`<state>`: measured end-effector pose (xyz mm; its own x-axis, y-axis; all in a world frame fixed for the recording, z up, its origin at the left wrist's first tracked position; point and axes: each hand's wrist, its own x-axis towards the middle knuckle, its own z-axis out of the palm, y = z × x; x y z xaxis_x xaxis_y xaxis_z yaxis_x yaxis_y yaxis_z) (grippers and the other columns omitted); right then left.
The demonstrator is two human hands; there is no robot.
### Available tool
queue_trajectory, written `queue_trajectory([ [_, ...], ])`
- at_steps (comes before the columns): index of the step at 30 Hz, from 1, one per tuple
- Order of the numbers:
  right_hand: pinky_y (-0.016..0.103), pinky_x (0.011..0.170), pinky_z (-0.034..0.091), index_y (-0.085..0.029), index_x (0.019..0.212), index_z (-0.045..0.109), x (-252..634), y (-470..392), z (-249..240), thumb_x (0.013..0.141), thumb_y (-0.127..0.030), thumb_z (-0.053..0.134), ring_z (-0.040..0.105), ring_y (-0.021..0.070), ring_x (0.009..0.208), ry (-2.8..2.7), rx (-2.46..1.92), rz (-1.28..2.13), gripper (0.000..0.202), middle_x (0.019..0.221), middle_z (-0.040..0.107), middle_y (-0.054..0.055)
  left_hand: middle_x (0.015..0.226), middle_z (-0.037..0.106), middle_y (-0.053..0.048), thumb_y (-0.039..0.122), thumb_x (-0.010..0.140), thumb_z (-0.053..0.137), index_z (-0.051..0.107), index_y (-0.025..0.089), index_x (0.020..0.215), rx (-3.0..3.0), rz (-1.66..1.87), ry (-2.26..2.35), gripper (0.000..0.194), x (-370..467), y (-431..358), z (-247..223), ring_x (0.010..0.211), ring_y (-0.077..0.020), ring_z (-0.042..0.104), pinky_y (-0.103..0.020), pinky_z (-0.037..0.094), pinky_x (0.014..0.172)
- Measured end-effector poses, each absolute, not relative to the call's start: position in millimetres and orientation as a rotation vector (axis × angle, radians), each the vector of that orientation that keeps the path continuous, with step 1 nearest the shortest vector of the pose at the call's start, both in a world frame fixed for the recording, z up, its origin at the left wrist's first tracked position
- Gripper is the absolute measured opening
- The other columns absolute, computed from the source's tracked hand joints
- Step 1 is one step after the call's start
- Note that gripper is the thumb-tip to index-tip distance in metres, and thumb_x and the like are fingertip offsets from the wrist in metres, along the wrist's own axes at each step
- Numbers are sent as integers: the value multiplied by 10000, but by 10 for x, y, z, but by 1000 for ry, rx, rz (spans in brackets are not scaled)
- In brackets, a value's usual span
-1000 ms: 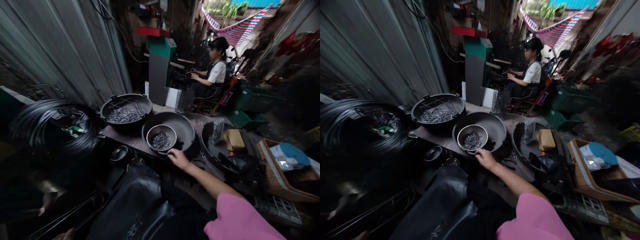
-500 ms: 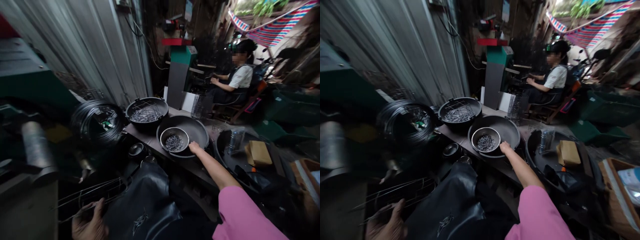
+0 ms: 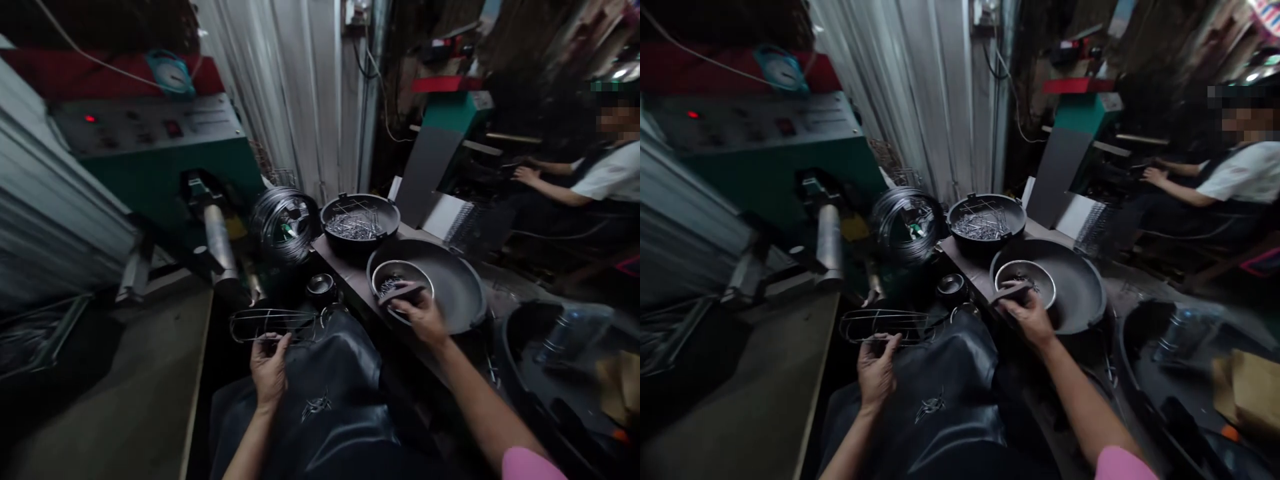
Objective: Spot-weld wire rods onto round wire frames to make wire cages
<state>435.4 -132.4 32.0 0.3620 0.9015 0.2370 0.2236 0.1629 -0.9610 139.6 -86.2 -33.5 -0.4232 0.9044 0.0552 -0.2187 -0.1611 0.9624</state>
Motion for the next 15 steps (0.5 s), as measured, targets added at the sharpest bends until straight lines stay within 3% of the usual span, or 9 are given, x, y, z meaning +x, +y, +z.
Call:
queue_trajectory([
  [4, 315, 781, 502, -199, 887, 648, 3263, -907, 304, 685, -306, 700, 635, 178, 810, -1199, -968, 939, 234, 854, 675, 20, 751, 546, 20, 295, 552, 780, 538, 170, 800, 875, 1729, 1214, 368, 1376, -952, -396, 678, -94, 524, -229, 437, 670],
  [8, 328, 853, 477, -217, 889, 646, 2707, -753, 269, 740, -267, 660, 610, 179, 921, -1330, -753, 848, 158, 951, 655, 32, 759, 544, 15, 314, 558, 780, 532, 176, 805, 906, 1736, 1232, 376, 1277, -994, -404, 692, -101, 531, -230, 438, 668],
  [15, 358, 821, 484, -226, 911, 648, 2589, -791, 145, 777, -269, 601, 608, 199, 904, -1676, -798, 610, 149, 936, 675, 55, 746, 531, 20, 357, 559, 778, 534, 173, 799, 885, 1779, 1302, 388, 1245, -990, -376, 668, -100, 513, -234, 422, 657],
])
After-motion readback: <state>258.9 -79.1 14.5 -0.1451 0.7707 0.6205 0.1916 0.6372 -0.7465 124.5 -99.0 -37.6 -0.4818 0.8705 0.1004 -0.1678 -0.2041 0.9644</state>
